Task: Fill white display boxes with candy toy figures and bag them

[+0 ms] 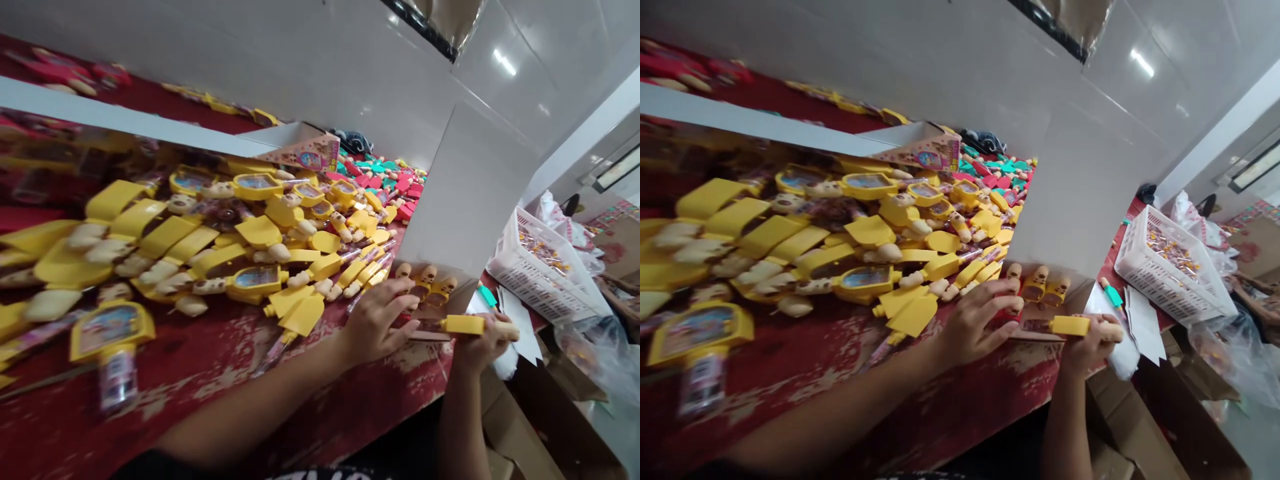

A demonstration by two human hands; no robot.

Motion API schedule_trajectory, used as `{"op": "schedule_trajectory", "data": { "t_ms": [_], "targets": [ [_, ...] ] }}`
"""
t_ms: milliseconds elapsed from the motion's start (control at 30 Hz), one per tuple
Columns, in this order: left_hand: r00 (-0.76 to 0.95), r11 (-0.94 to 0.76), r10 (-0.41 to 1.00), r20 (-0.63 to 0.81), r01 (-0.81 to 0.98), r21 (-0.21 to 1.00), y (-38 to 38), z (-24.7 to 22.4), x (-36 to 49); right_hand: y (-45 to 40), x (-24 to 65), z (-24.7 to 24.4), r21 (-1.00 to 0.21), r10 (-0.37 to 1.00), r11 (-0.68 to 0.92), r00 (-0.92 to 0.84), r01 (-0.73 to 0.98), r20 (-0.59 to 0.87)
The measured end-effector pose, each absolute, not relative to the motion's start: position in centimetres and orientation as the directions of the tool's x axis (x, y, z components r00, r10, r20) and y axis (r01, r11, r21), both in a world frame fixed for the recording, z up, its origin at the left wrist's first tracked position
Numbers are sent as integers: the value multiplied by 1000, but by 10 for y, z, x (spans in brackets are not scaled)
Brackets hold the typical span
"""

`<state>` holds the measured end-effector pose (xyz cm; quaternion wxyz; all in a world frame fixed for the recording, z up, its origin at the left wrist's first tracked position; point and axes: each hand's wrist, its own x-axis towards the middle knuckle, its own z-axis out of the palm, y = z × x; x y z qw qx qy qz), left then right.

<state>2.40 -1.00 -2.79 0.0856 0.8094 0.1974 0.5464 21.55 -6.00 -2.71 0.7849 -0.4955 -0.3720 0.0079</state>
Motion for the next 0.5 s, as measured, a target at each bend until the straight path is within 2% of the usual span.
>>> {"op": "schedule_trajectory", "data": {
  "t_ms": [67,133,200,267,500],
  "targets": [
    [358,-915,382,852,279,293,4,-41,28,-46,207,-49,-707,282,536,692,460,664],
    [350,-927,360,865,244,287,16,-57,33,-37,198,-67,-606,210,534,602,590,771],
    [308,-929,366,878,170,328,24,-70,37,-33,193,-78,-550,235,513,508,659,828],
    [303,-920,392,869,139,367,28,-80,38,-33,191,-81,-552,285,495,474,671,833],
    [288,-931,365,885,110,348,32,-92,43,-19,193,-57,-574,407,334,435,747,803]
  ]
}}
